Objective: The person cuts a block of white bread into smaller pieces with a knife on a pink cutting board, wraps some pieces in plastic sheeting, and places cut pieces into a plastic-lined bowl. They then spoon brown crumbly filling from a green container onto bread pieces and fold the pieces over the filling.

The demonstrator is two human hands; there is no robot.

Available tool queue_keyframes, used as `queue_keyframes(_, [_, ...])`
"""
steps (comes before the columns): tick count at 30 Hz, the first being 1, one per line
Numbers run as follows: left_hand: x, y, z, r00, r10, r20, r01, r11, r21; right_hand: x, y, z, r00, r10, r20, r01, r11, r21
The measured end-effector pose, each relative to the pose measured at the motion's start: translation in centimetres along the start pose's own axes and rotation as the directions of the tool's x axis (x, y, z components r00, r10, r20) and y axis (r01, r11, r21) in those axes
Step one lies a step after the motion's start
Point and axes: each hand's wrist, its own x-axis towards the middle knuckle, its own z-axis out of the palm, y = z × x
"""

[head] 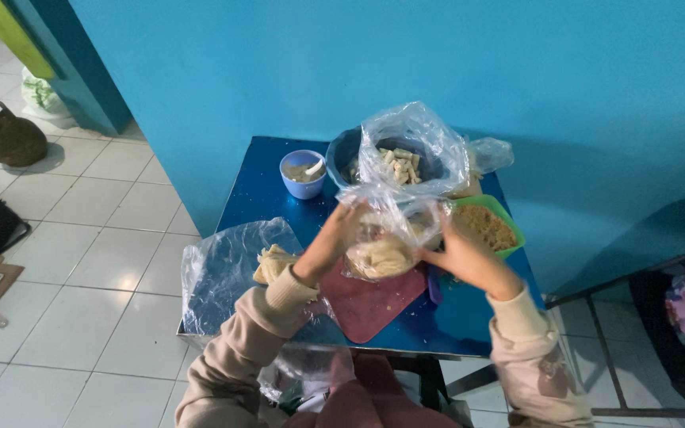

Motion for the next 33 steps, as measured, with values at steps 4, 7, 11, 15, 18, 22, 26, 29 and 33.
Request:
queue_keyframes(4, [0.9,-2.9,0.1,0.994,0.108,-0.021,-0.087,0.886,0.456,-0.3,-0.7,3.1,0.987,0.121,-0.103,-0.109,0.988,0.113])
queue_keyframes(7, [-0.6,-2.2,2.2,0.953,0.302,0.005,-0.18,0.553,0.813,-0.6,-0.9,4.3,0.971,0.208,-0.115,-0.17,0.947,0.274])
queue_keyframes(11, [-2.6,0.0,6.9,0.812,0.529,0.248,-0.345,0.09,0.934,-1.0,-1.1,5.9,0.964,0.266,-0.017,-0.189,0.726,0.661])
queue_keyframes(15, [-4.5,-0.5,10.7,0.805,0.457,0.379,-0.381,-0.093,0.92,-1.3,-0.3,7.3,0.958,0.03,-0.286,0.006,0.992,0.126])
queue_keyframes(18, [-6.3,-1.6,11.4,0.787,0.358,0.503,-0.426,-0.275,0.862,-2.1,0.9,7.4,0.964,0.102,-0.245,0.012,0.907,0.422])
queue_keyframes(22, [-7.4,-0.9,10.0,0.655,0.384,0.651,-0.412,-0.54,0.734,-2.8,1.8,8.1,0.882,0.466,-0.073,-0.164,0.449,0.878])
queue_keyframes(26, [-7.2,0.7,7.9,0.831,0.249,0.497,-0.223,-0.67,0.708,-3.4,1.3,8.1,0.863,0.479,-0.162,-0.249,0.681,0.688])
queue_keyframes(29, [-6.0,1.1,6.6,0.839,0.228,0.493,-0.229,-0.674,0.702,-3.6,-0.2,8.3,0.906,0.178,-0.384,-0.101,0.972,0.211])
queue_keyframes(33, [-5.1,1.0,5.2,0.786,0.28,0.551,-0.198,-0.731,0.653,-4.0,-1.4,8.3,0.937,-0.201,-0.286,0.138,0.964,-0.226])
